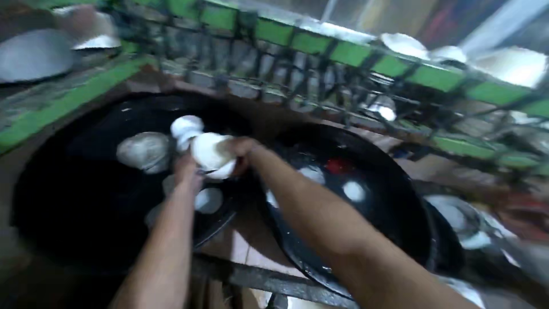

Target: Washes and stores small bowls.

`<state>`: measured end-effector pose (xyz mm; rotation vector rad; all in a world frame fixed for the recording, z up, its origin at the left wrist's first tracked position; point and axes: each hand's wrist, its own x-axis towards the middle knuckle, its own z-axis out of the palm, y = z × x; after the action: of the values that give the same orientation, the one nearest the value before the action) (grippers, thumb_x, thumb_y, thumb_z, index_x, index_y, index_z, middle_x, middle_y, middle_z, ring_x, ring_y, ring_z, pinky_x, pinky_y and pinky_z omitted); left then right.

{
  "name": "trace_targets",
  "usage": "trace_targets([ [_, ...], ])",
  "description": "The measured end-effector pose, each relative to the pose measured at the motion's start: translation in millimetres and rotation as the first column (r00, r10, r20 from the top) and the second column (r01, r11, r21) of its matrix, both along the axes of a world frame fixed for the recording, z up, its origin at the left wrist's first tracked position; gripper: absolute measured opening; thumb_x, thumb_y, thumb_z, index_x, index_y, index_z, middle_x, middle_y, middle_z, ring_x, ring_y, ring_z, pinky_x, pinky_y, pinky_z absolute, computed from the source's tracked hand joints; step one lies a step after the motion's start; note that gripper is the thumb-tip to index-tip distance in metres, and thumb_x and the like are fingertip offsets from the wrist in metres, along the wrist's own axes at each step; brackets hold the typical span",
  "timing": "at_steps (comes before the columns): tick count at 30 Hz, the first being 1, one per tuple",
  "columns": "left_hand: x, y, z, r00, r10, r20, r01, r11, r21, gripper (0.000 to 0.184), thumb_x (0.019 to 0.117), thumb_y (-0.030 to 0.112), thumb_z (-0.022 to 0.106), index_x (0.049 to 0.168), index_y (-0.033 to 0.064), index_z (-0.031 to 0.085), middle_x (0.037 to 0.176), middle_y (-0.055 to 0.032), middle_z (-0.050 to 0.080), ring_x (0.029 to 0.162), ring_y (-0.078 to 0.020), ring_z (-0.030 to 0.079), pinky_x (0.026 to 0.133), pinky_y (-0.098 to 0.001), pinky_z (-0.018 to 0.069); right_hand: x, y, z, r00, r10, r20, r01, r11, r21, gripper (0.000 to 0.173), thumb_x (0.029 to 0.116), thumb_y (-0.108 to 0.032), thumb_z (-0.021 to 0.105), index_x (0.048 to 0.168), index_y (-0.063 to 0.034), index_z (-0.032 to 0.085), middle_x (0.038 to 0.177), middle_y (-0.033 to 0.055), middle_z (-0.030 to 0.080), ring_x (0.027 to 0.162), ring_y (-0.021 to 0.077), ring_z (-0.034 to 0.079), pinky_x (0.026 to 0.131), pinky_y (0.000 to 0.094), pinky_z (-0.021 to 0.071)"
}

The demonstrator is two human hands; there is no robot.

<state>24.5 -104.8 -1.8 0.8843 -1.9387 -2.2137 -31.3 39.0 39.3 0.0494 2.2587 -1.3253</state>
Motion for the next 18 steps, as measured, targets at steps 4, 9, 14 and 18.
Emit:
trace_targets([
  [4,4.5,-41.5,-16.8,0.999,-0.017,-0.042,0.007,0.972,-0.235,0.064,0.107,0.056,0.04,0.152,0.0112,0.044,0.145,-0.0178,0.055,0.125,-0.0313,0.06,0.098,-0.0549,0.0528,20.6,-8.4,2.0,0.993,-0.037,-0.113,0.012,0.976,-0.216,0.049,0.109,-0.039,0.05,0.129,0.0038,0.063,0.122,0.0257,0.066,0.11,0.0359,0.066,0.094,0.0561,0.0533],
  [9,-10.4,23.3,8.7,0.948,-0.187,-0.258,-0.012,0.789,-0.615,0.061,0.1037,0.026,0.061,0.152,-0.0036,0.039,0.149,-0.0265,0.049,0.137,-0.0314,0.052,0.116,-0.0432,0.043,62.1,132.3,12.0,0.821,-0.017,-0.571,0.044,0.998,0.033,0.028,0.1044,-0.016,0.058,0.129,-0.0044,0.067,0.125,0.0157,0.069,0.115,0.0272,0.067,0.102,0.0499,0.0539],
  [14,-26.6,179.1,22.7,0.592,-0.79,0.16,0.593,0.292,-0.75,0.036,0.1062,0.016,0.056,0.141,0.0051,0.057,0.126,-0.0207,0.068,0.113,-0.0341,0.069,0.1,-0.056,0.0543,56.4,361.6,-53.0,0.918,-0.205,-0.339,0.366,0.764,0.531,0.032,0.0989,-0.021,0.065,0.125,-0.0035,0.069,0.121,0.026,0.069,0.115,0.0455,0.065,0.098,0.0696,0.049],
  [18,-55.4,243.9,-45.8,0.294,-0.618,0.729,0.73,-0.348,-0.589,0.064,0.0917,0.011,0.073,0.15,0.0021,0.047,0.137,-0.0299,0.059,0.125,-0.0482,0.059,0.102,-0.067,0.0481,60.0,449.2,-134.0,0.951,-0.3,-0.071,0.269,0.696,0.666,0.044,0.0976,-0.027,0.067,0.13,0.0021,0.064,0.131,0.0301,0.062,0.127,0.0483,0.058,0.104,0.0706,0.044],
])
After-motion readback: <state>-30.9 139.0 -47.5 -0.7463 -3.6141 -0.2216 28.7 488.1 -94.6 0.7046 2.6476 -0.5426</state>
